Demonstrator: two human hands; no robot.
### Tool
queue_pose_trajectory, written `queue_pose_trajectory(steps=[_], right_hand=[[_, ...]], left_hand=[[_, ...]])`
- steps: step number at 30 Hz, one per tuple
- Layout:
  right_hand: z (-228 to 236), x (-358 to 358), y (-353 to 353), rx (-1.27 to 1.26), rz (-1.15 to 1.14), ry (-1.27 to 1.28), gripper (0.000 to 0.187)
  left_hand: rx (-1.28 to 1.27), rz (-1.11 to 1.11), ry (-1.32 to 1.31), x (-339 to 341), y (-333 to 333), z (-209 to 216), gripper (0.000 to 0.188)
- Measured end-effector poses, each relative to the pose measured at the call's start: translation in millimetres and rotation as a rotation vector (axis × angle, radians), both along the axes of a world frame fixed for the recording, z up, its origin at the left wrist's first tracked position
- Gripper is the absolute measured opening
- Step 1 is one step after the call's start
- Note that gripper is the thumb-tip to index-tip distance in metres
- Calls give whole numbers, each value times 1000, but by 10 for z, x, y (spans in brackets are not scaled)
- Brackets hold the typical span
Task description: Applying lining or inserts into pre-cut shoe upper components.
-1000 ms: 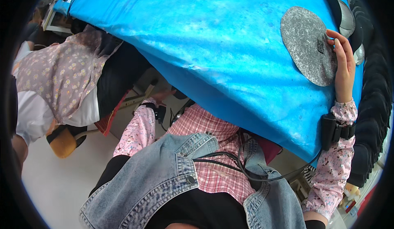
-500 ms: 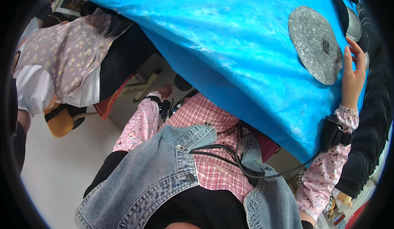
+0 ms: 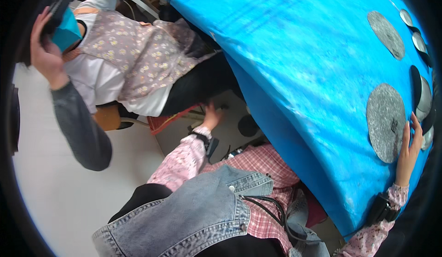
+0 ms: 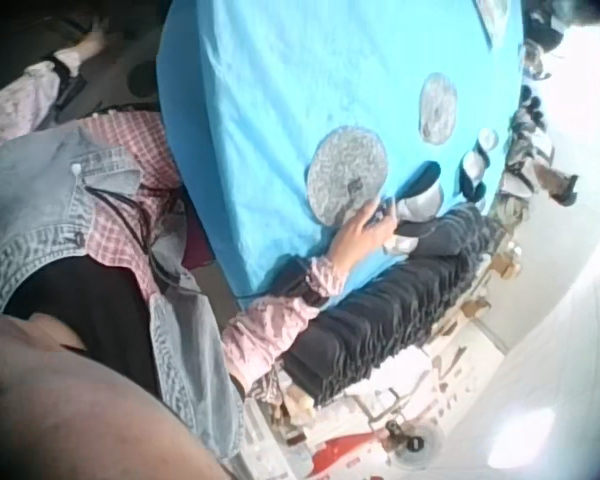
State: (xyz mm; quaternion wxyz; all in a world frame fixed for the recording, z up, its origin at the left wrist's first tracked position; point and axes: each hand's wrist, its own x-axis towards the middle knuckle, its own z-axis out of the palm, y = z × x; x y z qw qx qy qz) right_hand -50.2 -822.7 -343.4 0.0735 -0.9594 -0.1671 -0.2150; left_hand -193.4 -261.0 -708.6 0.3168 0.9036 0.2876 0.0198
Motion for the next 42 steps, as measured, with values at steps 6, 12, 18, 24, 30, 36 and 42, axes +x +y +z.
queue_pose_trajectory(steps=[6,12,18,24,30,36,42], right_hand=[[16,153,66,55,21,25,37],[-66,198,222,131,70,-41,38],[-170,169,156,113,8,-96,42],[-161,117,281,149,75,-219,40],[154,50,495,244,173,-386,39],[934,27,2455,979,582,876,67],[858,-17,2470,991,326,858,33]], left_hand=[[-101,7,-214,-280,397,1439,45],[-419,-312,-160,-322,-82,2279,41],[102,-570,-559,-573,-762,4519,22],[916,-148,-1229,-710,-215,5536,43],[1070,-462,-1135,-108,-139,6350,39],[784,-390,-698,284,-667,6511,56],[331,-746,-828,372,-713,6047,35]])
